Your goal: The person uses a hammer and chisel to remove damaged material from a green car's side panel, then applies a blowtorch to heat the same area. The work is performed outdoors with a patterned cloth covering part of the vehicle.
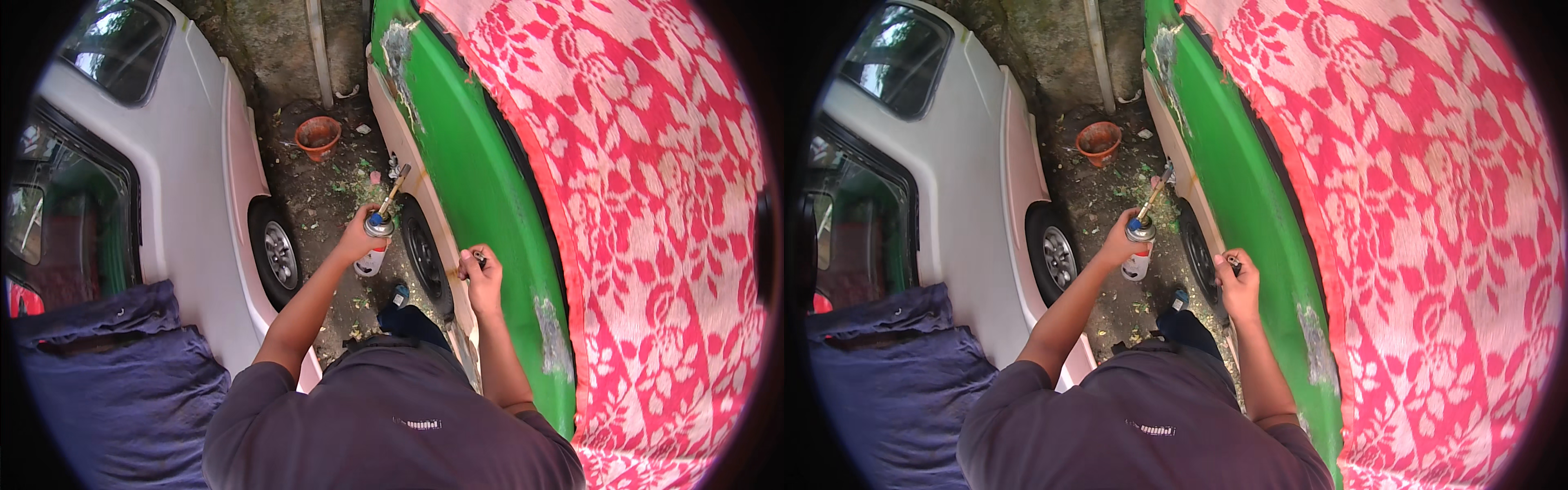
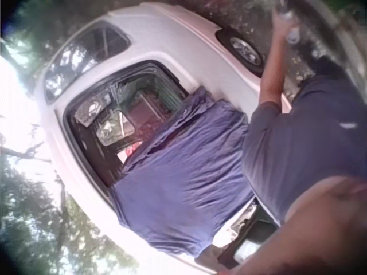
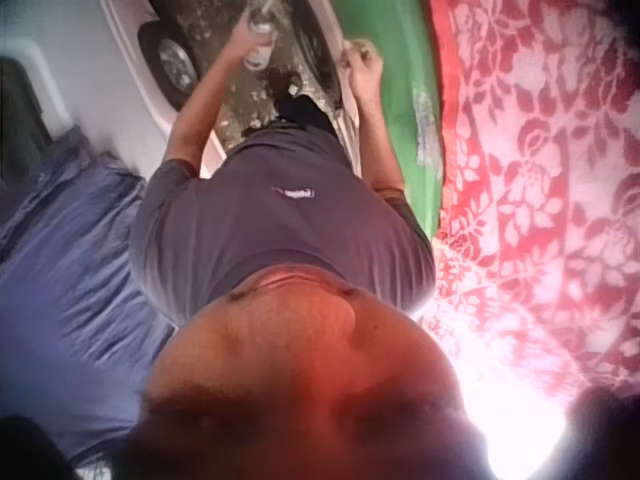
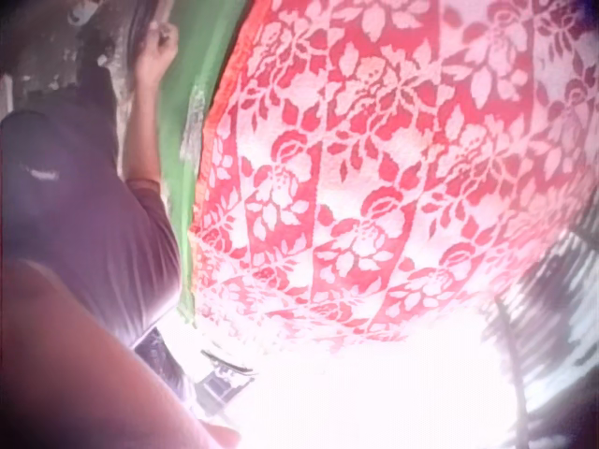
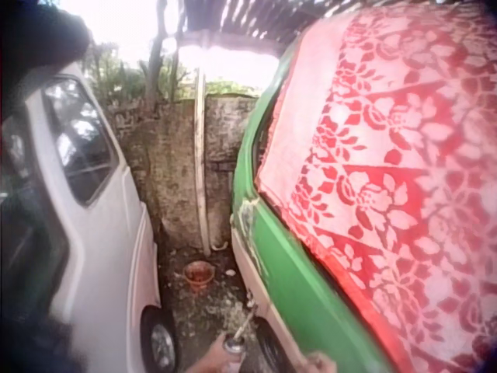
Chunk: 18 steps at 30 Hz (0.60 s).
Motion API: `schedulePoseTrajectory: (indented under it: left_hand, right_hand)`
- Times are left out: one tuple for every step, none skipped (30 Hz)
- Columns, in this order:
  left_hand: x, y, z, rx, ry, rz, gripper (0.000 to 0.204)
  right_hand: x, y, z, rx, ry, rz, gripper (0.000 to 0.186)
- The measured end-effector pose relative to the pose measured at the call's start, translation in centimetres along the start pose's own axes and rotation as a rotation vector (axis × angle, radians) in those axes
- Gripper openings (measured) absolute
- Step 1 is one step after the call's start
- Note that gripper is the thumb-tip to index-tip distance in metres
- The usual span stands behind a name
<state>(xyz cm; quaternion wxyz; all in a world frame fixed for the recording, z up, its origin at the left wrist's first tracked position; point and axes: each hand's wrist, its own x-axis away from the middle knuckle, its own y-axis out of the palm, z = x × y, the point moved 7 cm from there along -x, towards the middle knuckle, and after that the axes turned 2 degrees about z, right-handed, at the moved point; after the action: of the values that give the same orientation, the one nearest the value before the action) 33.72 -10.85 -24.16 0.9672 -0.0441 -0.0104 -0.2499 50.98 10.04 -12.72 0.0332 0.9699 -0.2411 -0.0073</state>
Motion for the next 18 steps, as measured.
schedulePoseTrajectory:
  left_hand:
    - [-1.5, -0.2, 1.1, 0.036, 0.028, 0.001, 0.077]
    - [-2.8, -0.4, 2.0, 0.017, 0.029, 0.000, 0.077]
    - [-4.0, -0.6, 2.9, -0.002, 0.030, -0.001, 0.077]
    - [-4.9, -0.8, 3.7, -0.019, 0.024, -0.002, 0.077]
    - [-6.0, -1.1, 4.2, -0.018, 0.042, 0.008, 0.077]
    - [-7.1, -1.7, 4.5, 0.006, 0.014, 0.021, 0.078]
    - [-8.1, -2.0, 4.9, 0.037, -0.013, 0.028, 0.078]
    - [-9.1, -2.4, 5.4, 0.068, -0.040, 0.034, 0.078]
    - [-10.2, -2.8, 5.8, 0.105, -0.106, 0.016, 0.082]
    - [-11.4, -3.1, 5.8, 0.112, -0.098, 0.015, 0.082]
    - [-12.6, -3.4, 5.8, 0.118, -0.090, 0.014, 0.082]
    - [-13.5, -3.6, 5.6, 0.124, -0.082, 0.011, 0.083]
    - [-14.8, -3.8, 5.8, 0.059, -0.042, 0.007, 0.082]
    - [-15.9, -4.1, 5.9, 0.065, -0.022, 0.018, 0.081]
    - [-17.1, -4.5, 5.9, 0.072, -0.004, 0.028, 0.080]
    - [-17.8, -4.9, 5.9, 0.078, 0.007, 0.039, 0.079]
    - [-19.0, -5.5, 4.9, 0.080, 0.004, 0.053, 0.079]
    - [-19.7, -5.9, 4.1, 0.062, -0.022, 0.035, 0.079]
  right_hand:
    - [-1.5, 0.6, -0.3, -0.032, -0.001, -0.015, 0.016]
    - [-2.8, 1.1, -0.3, -0.052, 0.013, -0.024, 0.016]
    - [-3.9, 1.5, 0.0, -0.072, 0.027, -0.033, 0.016]
    - [-4.9, 1.8, 0.2, -0.090, 0.047, -0.042, 0.015]
    - [-6.1, 2.3, 0.2, -0.092, 0.040, -0.057, 0.014]
    - [-7.0, 2.8, 0.2, -0.080, 0.050, -0.081, 0.014]
    - [-7.6, 3.1, 0.0, -0.060, 0.058, -0.099, 0.014]
    - [-8.4, 3.5, -0.2, -0.041, 0.068, -0.116, 0.014]
    - [-9.3, 3.9, -0.3, -0.054, 0.080, -0.116, 0.013]
    - [-10.0, 4.1, -0.3, -0.044, 0.090, -0.117, 0.013]
    - [-10.8, 4.4, -0.3, -0.035, 0.101, -0.116, 0.013]
    - [-11.4, 4.7, -0.3, -0.027, 0.111, -0.114, 0.013]
    - [-12.1, 5.0, -0.2, -0.013, 0.113, -0.117, 0.014]
    - [-12.6, 5.3, -0.1, 0.001, 0.115, -0.119, 0.014]
    - [-13.3, 5.6, 0.0, 0.014, 0.117, -0.120, 0.014]
    - [-13.8, 6.0, -0.1, 0.049, 0.116, -0.108, 0.015]
    - [-14.4, 6.4, -0.3, 0.083, 0.115, -0.095, 0.015]
    - [-14.9, 6.8, -0.3, 0.117, 0.115, -0.081, 0.015]
